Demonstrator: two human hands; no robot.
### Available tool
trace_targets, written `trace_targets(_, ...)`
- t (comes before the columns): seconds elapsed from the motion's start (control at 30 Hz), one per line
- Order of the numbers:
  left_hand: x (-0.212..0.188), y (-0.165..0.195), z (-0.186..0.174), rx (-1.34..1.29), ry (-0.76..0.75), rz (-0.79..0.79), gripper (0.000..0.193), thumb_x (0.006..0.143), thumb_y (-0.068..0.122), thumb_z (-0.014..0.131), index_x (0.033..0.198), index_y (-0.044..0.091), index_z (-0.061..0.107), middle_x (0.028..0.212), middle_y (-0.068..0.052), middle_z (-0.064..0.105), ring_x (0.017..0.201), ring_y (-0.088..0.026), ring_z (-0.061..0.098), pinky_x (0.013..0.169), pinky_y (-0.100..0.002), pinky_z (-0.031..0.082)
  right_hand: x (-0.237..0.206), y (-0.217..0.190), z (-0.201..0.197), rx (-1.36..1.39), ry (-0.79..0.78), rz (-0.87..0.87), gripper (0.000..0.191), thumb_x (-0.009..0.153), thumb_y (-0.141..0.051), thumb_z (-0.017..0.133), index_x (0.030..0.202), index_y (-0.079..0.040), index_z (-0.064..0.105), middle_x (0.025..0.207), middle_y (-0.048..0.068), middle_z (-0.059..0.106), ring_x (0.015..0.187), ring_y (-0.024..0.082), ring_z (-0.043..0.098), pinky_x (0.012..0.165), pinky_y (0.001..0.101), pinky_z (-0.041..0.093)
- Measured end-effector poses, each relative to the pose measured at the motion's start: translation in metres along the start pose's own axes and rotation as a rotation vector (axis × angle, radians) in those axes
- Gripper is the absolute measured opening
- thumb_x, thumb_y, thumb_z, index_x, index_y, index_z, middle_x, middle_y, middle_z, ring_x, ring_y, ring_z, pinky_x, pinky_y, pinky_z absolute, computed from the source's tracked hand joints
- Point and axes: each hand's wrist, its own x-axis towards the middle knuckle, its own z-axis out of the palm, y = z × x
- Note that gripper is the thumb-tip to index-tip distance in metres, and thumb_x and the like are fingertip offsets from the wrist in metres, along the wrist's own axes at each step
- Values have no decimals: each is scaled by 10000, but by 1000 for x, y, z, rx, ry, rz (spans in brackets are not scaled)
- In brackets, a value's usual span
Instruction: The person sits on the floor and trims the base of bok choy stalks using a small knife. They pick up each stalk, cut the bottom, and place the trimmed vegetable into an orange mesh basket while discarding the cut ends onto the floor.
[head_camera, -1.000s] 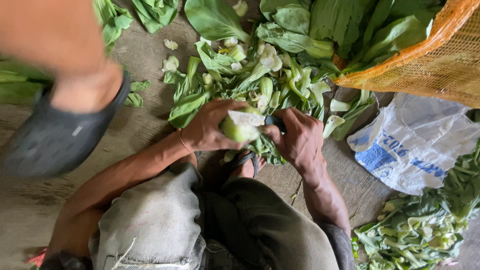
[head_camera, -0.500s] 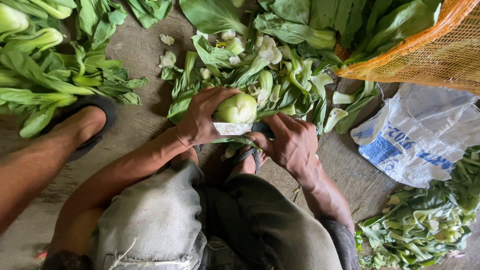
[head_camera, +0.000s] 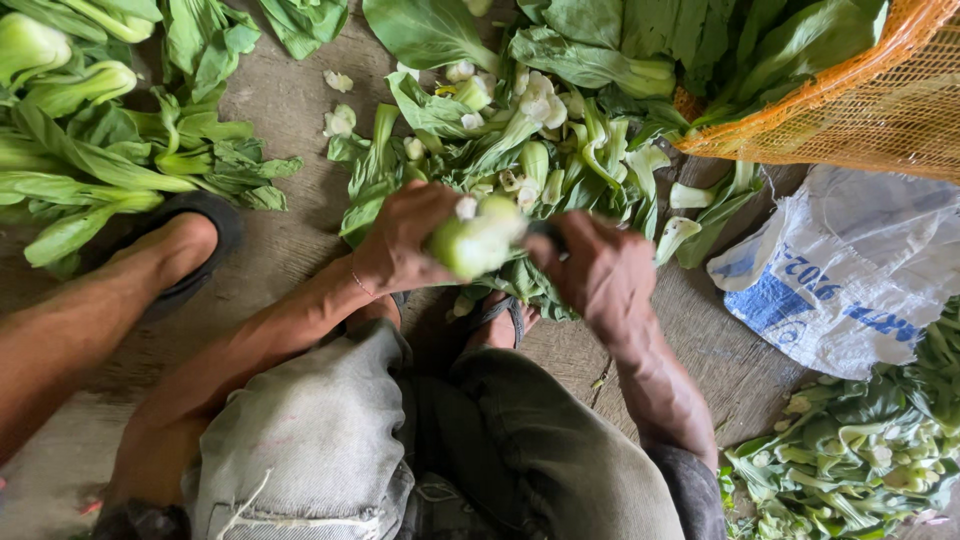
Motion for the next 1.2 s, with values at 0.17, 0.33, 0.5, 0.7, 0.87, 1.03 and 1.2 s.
trace_targets(0.17, -8, 3, 5, -117, -82, -39, 767, 749, 504, 926, 1281, 63, 593, 1145, -138, 718, 991, -277, 729, 947, -427, 586, 5, 42, -3, 29, 38, 153, 623, 1077, -602, 489, 902, -44, 702, 573, 44, 551, 444, 178, 482, 449, 385, 385)
trace_targets(0.33, -6, 8, -1, -308, -137, -300, 1007, 820, 528, 878, 1521, -6, 391, 1338, -220, 653, 1196, -351, 700, 1065, -444, 569, -10, 48, 9, 326, 29, 138, 687, 1084, -633, 430, 934, -5, 664, 620, 39, 544, 495, 151, 496, 469, 354, 387)
trace_targets(0.5, 7, 11, -2, -230, -95, -158, 1179, 877, 530, 841, 1674, 39, 123, 1722, -274, 200, 1596, -414, 313, 1307, -477, 365, -14, 32, 28, 713, -3, 99, 768, 1093, -704, 333, 994, -17, 662, 713, 18, 555, 613, 146, 488, 558, 338, 373)
trace_targets(0.7, -4, 1, 19, -411, -152, -217, 1198, 861, 614, 734, 1647, 79, 6, 1709, -220, 82, 1563, -368, 256, 1270, -490, 308, -14, 5, 40, 939, -53, 100, 836, 931, -766, 555, 1259, 3, 574, 1136, 131, 641, 866, 147, 589, 671, 306, 479)
trace_targets(0.87, -13, -1, 50, -956, -345, -593, 801, 984, 468, 731, 1573, 36, 402, 1490, -274, 375, 1370, -368, 426, 1189, -471, 377, -17, 0, 63, 963, 11, -18, 708, 968, -551, 736, 1309, 27, 509, 1194, 149, 616, 1058, 170, 574, 881, 325, 463)
trace_targets(1.03, -22, -2, 63, -1266, -240, -777, 700, 881, 358, 764, 1489, 130, 503, 1464, -58, 567, 1342, -178, 522, 1140, -347, 408, -23, 13, 100, 1287, -133, 786, 470, 1034, -361, 701, 1272, 38, 630, 809, 136, 433, 503, 61, 335, 444, 248, 238)
trace_targets(1.2, -28, -19, 64, -1135, -71, -1254, 609, 786, 384, 769, 1316, 118, 628, 1270, -84, 683, 1189, -201, 612, 1028, -391, 483, -23, 22, 110, 1395, -133, 812, 348, 973, -279, 595, 1229, -48, 638, 1082, 59, 761, 413, 38, 308, 383, 240, 223)
